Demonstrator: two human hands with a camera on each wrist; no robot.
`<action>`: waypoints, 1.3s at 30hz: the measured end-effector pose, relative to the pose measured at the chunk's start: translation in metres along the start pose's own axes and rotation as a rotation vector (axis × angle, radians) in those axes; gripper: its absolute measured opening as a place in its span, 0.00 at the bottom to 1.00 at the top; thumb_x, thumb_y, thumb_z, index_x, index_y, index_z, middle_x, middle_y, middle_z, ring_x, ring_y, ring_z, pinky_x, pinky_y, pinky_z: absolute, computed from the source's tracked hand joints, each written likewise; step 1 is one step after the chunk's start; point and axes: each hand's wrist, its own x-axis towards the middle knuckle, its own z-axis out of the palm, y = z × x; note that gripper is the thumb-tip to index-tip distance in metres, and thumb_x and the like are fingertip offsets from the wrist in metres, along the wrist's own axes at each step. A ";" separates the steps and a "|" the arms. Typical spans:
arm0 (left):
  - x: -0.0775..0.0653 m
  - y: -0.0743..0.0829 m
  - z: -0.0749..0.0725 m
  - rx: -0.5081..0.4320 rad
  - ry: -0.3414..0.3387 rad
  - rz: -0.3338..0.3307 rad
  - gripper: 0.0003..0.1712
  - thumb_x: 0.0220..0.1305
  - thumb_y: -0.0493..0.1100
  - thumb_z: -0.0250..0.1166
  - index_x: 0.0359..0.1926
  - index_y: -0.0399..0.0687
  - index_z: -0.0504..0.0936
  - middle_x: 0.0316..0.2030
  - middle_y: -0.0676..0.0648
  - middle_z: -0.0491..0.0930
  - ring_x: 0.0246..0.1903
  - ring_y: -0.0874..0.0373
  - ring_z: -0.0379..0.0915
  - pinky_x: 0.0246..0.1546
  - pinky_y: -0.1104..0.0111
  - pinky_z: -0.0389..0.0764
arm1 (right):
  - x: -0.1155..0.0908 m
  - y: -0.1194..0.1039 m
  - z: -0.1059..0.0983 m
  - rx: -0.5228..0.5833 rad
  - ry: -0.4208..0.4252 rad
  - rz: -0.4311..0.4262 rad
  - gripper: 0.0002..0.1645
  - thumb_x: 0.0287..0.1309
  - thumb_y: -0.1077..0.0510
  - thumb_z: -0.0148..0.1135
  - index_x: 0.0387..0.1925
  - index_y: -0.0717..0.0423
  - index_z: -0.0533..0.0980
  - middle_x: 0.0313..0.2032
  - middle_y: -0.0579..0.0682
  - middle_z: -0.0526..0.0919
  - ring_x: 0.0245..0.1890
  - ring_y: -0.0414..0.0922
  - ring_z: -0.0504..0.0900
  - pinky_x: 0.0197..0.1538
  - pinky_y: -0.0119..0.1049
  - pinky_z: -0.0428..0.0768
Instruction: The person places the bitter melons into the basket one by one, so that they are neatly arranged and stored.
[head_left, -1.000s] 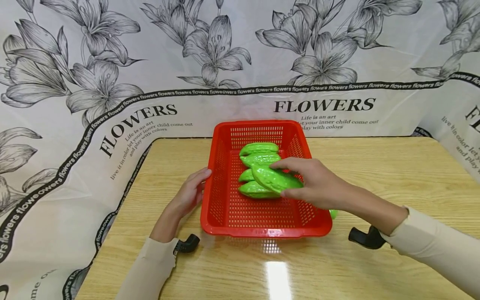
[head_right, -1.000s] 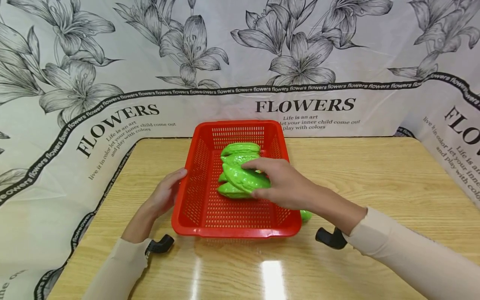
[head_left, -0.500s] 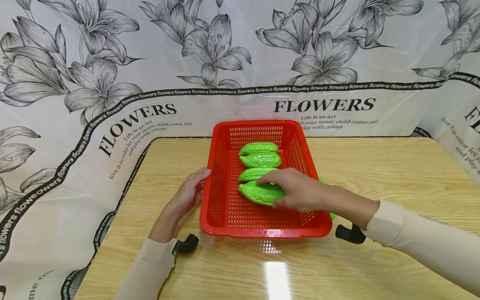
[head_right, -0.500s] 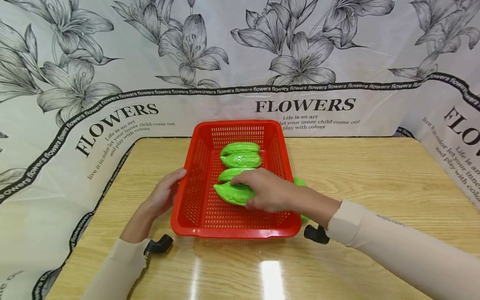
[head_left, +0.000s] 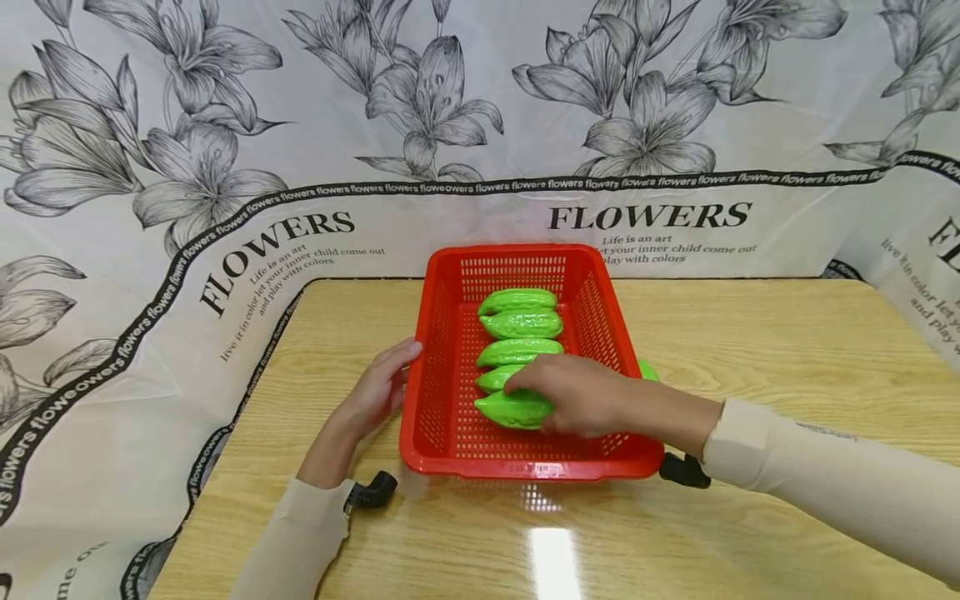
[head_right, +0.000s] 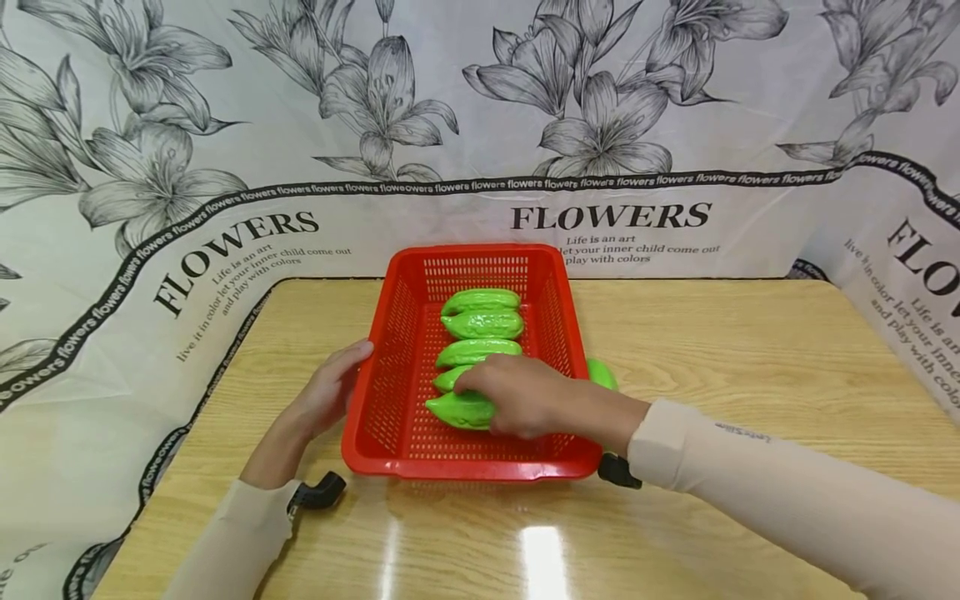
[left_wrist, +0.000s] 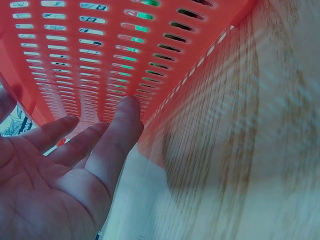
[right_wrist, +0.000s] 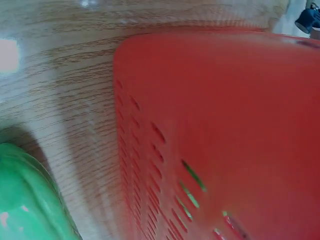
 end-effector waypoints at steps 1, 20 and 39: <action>0.000 0.000 0.000 -0.003 -0.002 -0.002 0.30 0.82 0.49 0.43 0.69 0.28 0.63 0.51 0.39 0.76 0.44 0.56 0.82 0.42 0.63 0.87 | 0.001 0.000 0.001 -0.012 0.001 -0.001 0.32 0.47 0.67 0.75 0.57 0.54 0.81 0.55 0.49 0.83 0.60 0.53 0.77 0.61 0.52 0.78; 0.001 -0.004 0.000 -0.009 -0.016 -0.008 0.29 0.82 0.49 0.43 0.69 0.28 0.63 0.52 0.35 0.75 0.44 0.55 0.82 0.42 0.62 0.88 | -0.002 0.006 0.022 -0.154 0.083 -0.102 0.30 0.44 0.68 0.74 0.54 0.54 0.81 0.48 0.48 0.83 0.52 0.50 0.79 0.50 0.45 0.84; -0.001 -0.003 -0.002 0.003 -0.010 -0.009 0.29 0.82 0.49 0.43 0.70 0.31 0.64 0.55 0.33 0.72 0.45 0.54 0.82 0.43 0.61 0.87 | -0.010 0.002 0.015 -0.180 0.230 -0.173 0.29 0.45 0.63 0.77 0.53 0.56 0.80 0.47 0.47 0.82 0.49 0.47 0.79 0.50 0.43 0.83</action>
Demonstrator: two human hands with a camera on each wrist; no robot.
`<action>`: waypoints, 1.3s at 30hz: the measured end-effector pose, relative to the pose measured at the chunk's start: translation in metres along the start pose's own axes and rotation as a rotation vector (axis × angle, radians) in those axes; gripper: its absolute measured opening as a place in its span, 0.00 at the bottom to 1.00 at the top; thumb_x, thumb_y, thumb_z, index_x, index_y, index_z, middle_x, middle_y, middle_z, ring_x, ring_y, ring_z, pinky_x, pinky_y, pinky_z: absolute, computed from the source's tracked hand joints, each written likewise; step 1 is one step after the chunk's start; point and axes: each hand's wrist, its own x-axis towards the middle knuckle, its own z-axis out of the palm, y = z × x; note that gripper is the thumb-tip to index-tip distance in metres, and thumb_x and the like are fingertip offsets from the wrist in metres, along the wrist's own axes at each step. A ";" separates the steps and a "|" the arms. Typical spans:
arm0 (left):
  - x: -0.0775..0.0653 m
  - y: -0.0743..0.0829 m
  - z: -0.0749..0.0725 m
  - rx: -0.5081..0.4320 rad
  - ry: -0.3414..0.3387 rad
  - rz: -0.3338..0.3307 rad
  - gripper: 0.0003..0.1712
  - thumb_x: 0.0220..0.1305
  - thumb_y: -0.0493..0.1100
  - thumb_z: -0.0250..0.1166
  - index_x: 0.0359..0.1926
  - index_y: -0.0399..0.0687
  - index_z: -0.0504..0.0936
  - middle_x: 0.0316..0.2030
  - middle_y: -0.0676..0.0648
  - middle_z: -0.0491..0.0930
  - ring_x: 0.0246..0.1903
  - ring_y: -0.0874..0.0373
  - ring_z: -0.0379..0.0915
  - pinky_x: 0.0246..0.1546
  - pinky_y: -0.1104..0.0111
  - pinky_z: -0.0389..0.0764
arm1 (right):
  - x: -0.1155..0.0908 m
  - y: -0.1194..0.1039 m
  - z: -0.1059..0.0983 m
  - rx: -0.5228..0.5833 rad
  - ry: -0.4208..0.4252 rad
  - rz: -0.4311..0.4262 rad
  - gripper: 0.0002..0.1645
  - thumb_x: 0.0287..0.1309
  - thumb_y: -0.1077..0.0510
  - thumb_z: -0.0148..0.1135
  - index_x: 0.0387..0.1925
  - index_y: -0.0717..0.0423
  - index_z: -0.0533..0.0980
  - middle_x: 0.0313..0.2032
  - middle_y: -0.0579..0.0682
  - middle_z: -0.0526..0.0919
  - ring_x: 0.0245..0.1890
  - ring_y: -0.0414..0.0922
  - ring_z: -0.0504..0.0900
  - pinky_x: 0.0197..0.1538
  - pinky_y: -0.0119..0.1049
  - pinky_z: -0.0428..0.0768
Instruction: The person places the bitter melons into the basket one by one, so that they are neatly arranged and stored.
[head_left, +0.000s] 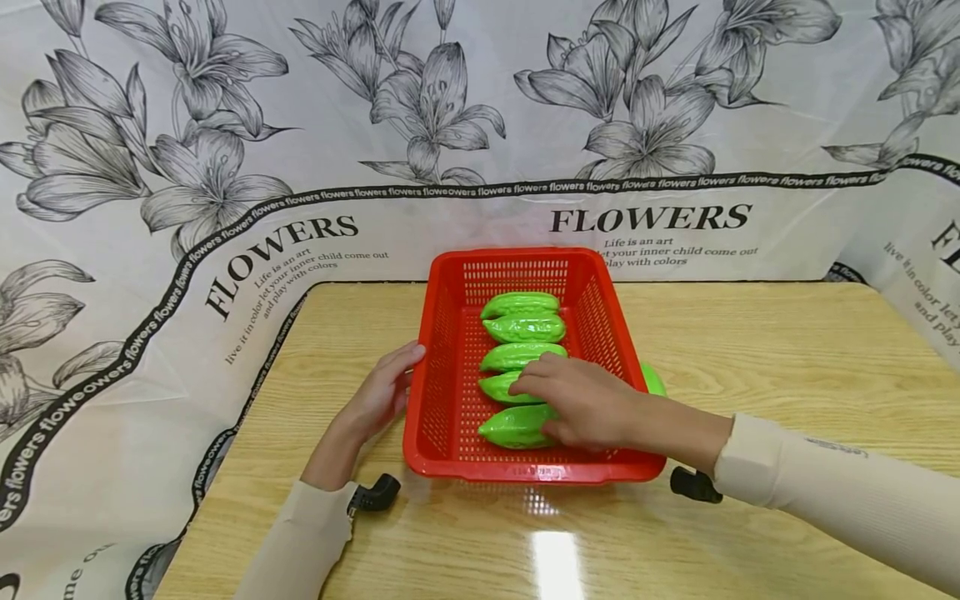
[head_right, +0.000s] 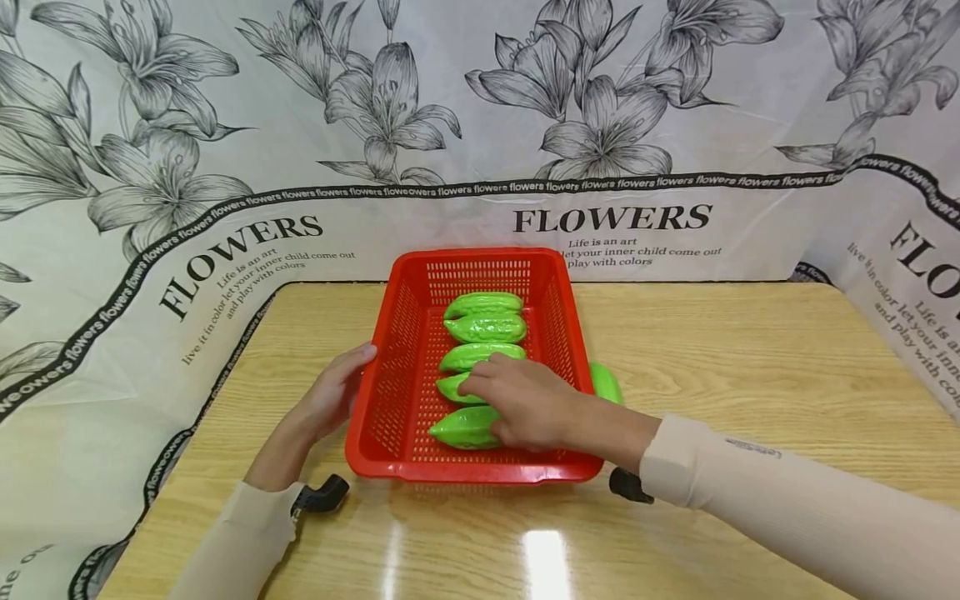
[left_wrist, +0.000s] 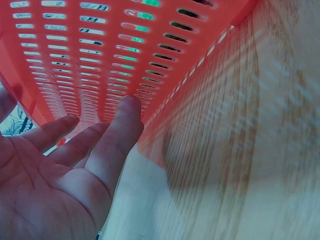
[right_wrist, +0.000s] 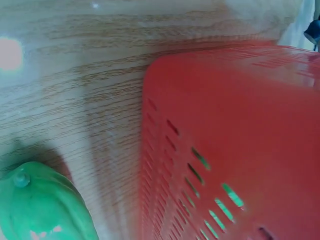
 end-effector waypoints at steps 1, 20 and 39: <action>0.000 0.000 0.000 -0.001 -0.001 0.000 0.29 0.82 0.49 0.43 0.70 0.31 0.63 0.55 0.33 0.73 0.45 0.54 0.82 0.43 0.61 0.87 | -0.001 -0.001 -0.002 0.008 0.011 -0.001 0.29 0.46 0.64 0.77 0.53 0.56 0.80 0.48 0.47 0.82 0.50 0.47 0.79 0.51 0.43 0.83; 0.000 0.003 0.003 -0.015 0.010 0.005 0.28 0.82 0.48 0.43 0.68 0.28 0.64 0.51 0.40 0.76 0.45 0.56 0.82 0.43 0.64 0.87 | -0.039 0.003 -0.035 0.065 0.384 -0.018 0.26 0.42 0.69 0.79 0.47 0.56 0.82 0.44 0.45 0.85 0.47 0.43 0.79 0.46 0.41 0.83; 0.000 0.000 0.002 -0.020 0.008 0.000 0.28 0.82 0.48 0.43 0.69 0.29 0.63 0.51 0.38 0.76 0.45 0.55 0.82 0.44 0.62 0.87 | -0.079 0.042 -0.046 0.110 0.557 0.412 0.26 0.56 0.67 0.68 0.58 0.61 0.76 0.53 0.58 0.81 0.52 0.53 0.77 0.43 0.35 0.77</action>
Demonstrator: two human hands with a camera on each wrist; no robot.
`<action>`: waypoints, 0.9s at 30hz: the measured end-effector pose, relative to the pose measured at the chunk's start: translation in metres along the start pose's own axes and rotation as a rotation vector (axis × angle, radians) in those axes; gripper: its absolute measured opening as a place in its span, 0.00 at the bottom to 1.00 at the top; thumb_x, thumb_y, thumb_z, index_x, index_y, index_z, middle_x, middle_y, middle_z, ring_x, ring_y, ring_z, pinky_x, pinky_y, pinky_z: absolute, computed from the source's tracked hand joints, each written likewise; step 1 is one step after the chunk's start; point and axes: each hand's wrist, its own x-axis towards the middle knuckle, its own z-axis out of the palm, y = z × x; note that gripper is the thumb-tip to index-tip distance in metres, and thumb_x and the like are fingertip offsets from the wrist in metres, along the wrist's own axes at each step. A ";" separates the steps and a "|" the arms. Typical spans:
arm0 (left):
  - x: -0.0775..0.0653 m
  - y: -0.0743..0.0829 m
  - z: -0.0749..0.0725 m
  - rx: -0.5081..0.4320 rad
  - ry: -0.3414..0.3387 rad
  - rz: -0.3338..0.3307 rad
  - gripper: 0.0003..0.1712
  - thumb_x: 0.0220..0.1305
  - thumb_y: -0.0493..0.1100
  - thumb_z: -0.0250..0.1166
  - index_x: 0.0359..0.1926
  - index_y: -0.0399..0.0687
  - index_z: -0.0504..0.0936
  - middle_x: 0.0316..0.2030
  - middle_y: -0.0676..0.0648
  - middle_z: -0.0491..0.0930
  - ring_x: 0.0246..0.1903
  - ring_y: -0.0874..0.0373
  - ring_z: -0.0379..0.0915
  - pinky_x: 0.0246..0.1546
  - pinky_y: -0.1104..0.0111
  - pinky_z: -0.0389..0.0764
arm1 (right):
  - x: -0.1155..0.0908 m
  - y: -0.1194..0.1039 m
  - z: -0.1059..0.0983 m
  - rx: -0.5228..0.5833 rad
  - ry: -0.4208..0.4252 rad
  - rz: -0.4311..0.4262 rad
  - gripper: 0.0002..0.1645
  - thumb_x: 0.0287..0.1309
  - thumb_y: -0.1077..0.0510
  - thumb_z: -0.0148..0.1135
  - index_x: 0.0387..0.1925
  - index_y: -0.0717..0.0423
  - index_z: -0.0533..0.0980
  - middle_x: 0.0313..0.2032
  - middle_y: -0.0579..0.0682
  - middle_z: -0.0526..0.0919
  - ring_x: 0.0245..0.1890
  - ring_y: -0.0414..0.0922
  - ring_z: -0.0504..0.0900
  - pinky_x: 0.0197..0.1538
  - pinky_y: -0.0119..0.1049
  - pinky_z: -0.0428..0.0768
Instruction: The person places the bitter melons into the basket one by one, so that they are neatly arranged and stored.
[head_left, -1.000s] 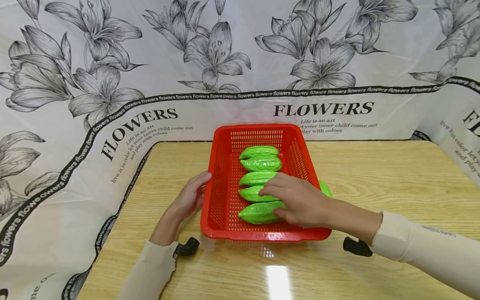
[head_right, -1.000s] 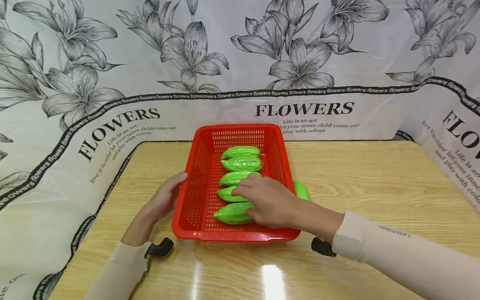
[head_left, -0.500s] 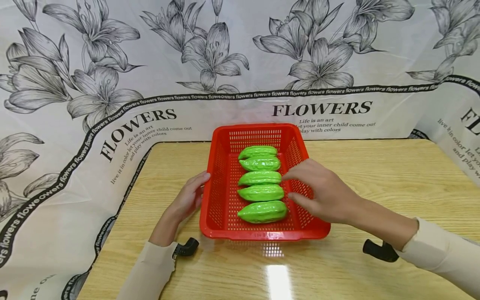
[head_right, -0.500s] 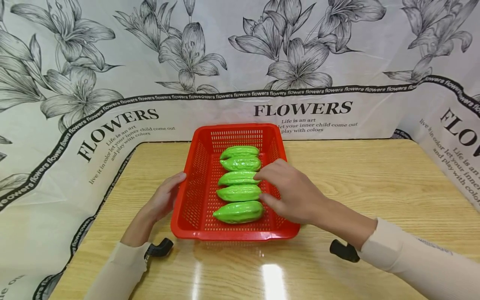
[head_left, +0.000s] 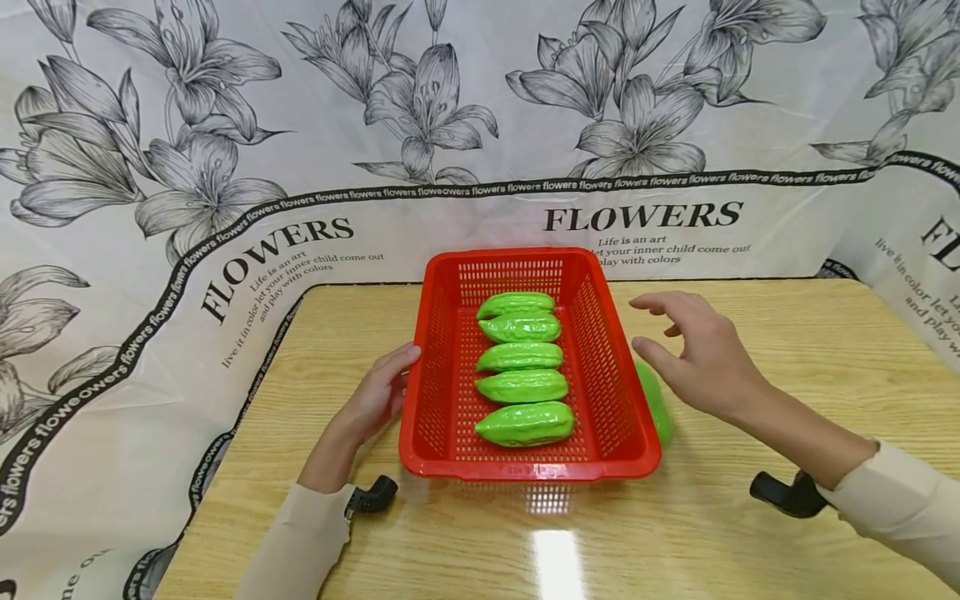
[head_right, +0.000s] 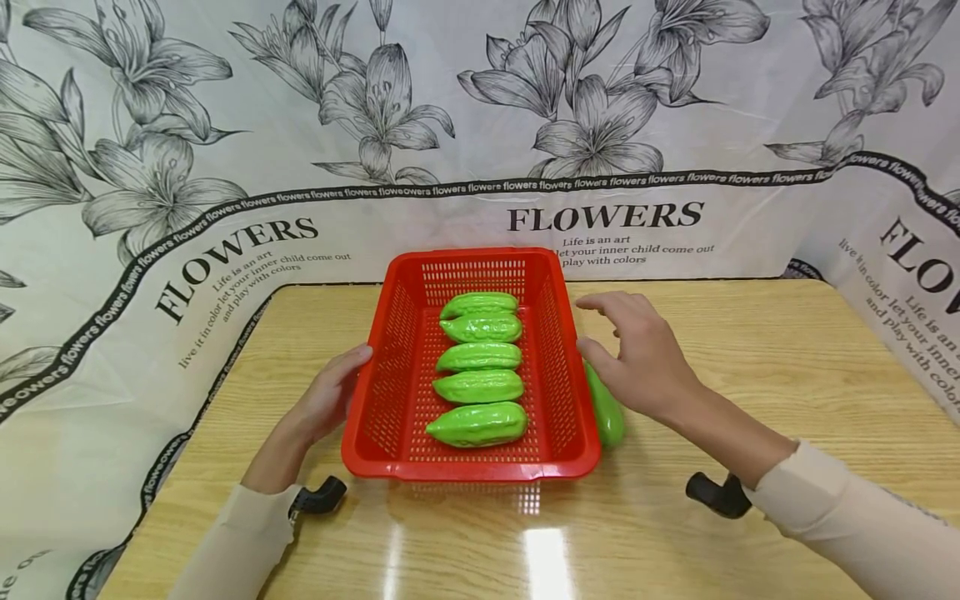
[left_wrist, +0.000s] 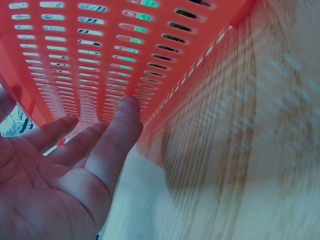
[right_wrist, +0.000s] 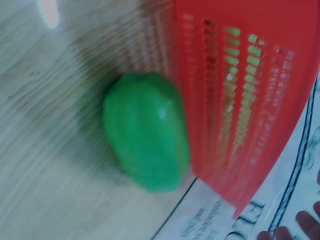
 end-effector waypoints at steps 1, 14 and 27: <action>0.000 0.000 0.000 0.000 -0.001 0.001 0.28 0.82 0.49 0.43 0.69 0.29 0.63 0.51 0.39 0.76 0.45 0.55 0.82 0.44 0.62 0.87 | 0.000 0.005 0.000 0.002 -0.021 0.043 0.27 0.58 0.66 0.67 0.60 0.62 0.75 0.55 0.60 0.80 0.53 0.55 0.76 0.44 0.39 0.78; 0.000 0.000 0.000 0.011 -0.011 0.011 0.29 0.82 0.50 0.43 0.70 0.30 0.63 0.54 0.36 0.74 0.46 0.54 0.82 0.45 0.62 0.87 | -0.020 0.039 0.012 0.029 -0.264 0.331 0.40 0.67 0.55 0.63 0.72 0.68 0.60 0.68 0.71 0.65 0.63 0.70 0.67 0.54 0.68 0.76; 0.001 0.001 0.000 0.012 -0.005 0.001 0.29 0.82 0.49 0.42 0.70 0.30 0.63 0.54 0.34 0.73 0.47 0.54 0.82 0.44 0.62 0.87 | -0.037 0.044 0.027 0.023 -0.371 0.376 0.47 0.61 0.57 0.68 0.73 0.71 0.57 0.68 0.75 0.63 0.66 0.73 0.63 0.63 0.72 0.65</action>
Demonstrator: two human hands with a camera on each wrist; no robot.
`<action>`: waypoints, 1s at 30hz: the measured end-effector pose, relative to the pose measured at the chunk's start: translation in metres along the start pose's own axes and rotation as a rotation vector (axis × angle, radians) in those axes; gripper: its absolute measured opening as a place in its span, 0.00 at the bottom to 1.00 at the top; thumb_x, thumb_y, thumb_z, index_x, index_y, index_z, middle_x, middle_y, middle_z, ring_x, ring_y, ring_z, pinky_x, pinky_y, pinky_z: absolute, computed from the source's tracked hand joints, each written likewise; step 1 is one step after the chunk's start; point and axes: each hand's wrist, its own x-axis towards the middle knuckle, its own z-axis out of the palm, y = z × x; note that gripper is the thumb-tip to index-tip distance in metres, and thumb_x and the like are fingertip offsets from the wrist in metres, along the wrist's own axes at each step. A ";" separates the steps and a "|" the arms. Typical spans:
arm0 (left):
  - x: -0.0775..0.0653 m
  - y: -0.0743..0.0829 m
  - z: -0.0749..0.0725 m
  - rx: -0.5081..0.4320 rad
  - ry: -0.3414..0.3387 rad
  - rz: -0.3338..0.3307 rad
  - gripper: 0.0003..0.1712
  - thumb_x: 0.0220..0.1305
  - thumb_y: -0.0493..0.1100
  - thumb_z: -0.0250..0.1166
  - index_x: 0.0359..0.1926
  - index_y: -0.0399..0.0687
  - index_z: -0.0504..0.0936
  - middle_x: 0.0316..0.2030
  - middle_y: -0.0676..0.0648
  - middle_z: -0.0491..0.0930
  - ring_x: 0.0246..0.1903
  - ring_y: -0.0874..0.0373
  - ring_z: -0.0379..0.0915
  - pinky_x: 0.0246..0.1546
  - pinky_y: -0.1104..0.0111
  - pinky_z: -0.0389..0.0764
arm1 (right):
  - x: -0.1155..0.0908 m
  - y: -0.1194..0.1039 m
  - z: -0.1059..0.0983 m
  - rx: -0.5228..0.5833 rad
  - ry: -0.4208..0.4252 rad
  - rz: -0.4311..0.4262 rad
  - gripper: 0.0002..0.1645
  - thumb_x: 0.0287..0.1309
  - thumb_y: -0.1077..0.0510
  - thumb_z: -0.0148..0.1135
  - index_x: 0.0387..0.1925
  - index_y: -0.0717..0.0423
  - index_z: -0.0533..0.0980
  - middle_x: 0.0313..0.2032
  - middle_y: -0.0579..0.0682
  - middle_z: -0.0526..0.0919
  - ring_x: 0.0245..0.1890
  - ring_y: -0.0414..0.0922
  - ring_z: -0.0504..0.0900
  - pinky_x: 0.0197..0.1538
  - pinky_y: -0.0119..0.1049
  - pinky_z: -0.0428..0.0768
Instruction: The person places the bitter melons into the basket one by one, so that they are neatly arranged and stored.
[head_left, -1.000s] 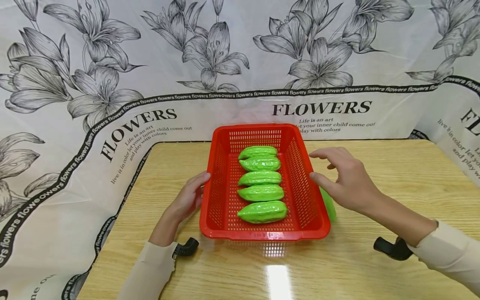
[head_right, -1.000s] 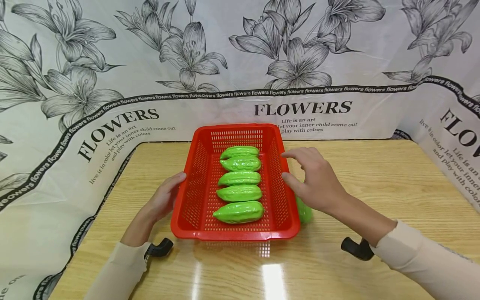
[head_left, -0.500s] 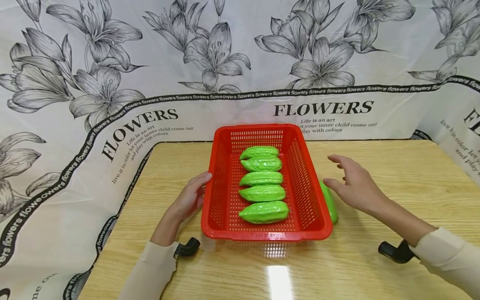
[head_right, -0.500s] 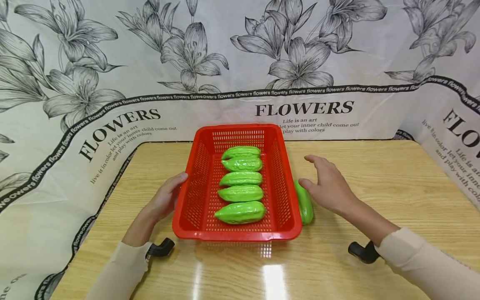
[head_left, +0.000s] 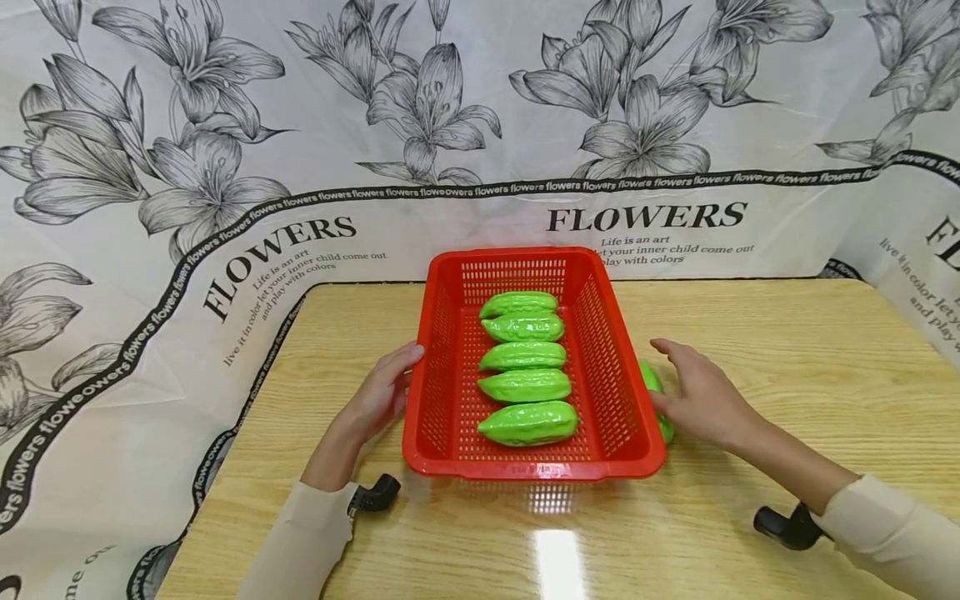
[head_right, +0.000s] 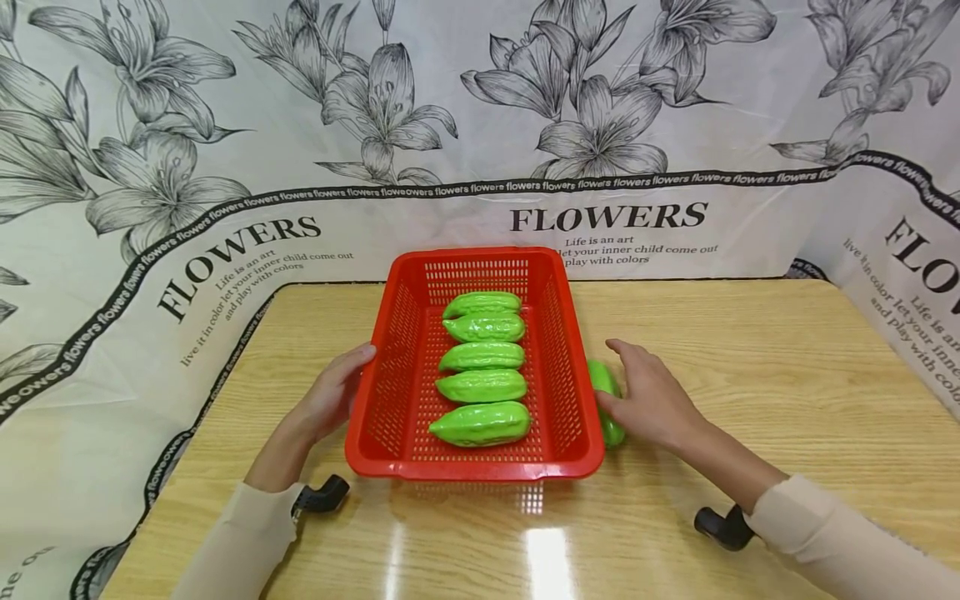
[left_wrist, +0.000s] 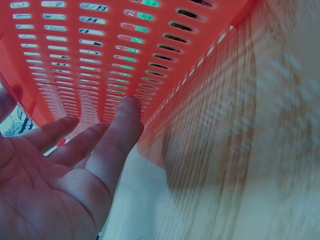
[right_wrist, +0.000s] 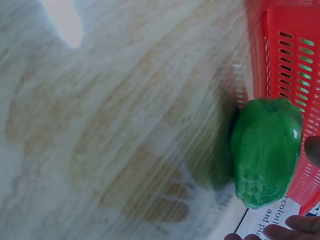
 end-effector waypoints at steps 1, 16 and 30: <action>0.000 0.000 0.000 0.002 -0.001 0.000 0.29 0.82 0.49 0.42 0.70 0.30 0.63 0.55 0.33 0.73 0.47 0.54 0.82 0.45 0.61 0.87 | 0.000 0.000 0.001 0.000 -0.003 0.005 0.47 0.61 0.56 0.68 0.73 0.71 0.57 0.68 0.74 0.63 0.67 0.73 0.63 0.63 0.72 0.64; 0.000 0.000 0.000 0.003 0.008 -0.005 0.29 0.82 0.49 0.43 0.70 0.32 0.64 0.55 0.32 0.72 0.47 0.53 0.82 0.45 0.61 0.87 | -0.003 0.004 0.009 -0.010 0.011 -0.014 0.44 0.61 0.57 0.67 0.70 0.74 0.60 0.65 0.76 0.68 0.65 0.73 0.65 0.64 0.70 0.65; 0.000 0.001 0.002 0.008 0.009 -0.007 0.29 0.82 0.50 0.44 0.71 0.32 0.64 0.57 0.30 0.70 0.48 0.53 0.82 0.44 0.61 0.87 | -0.003 0.001 0.009 0.026 -0.034 0.046 0.35 0.68 0.53 0.61 0.66 0.74 0.66 0.55 0.70 0.79 0.52 0.63 0.81 0.53 0.60 0.80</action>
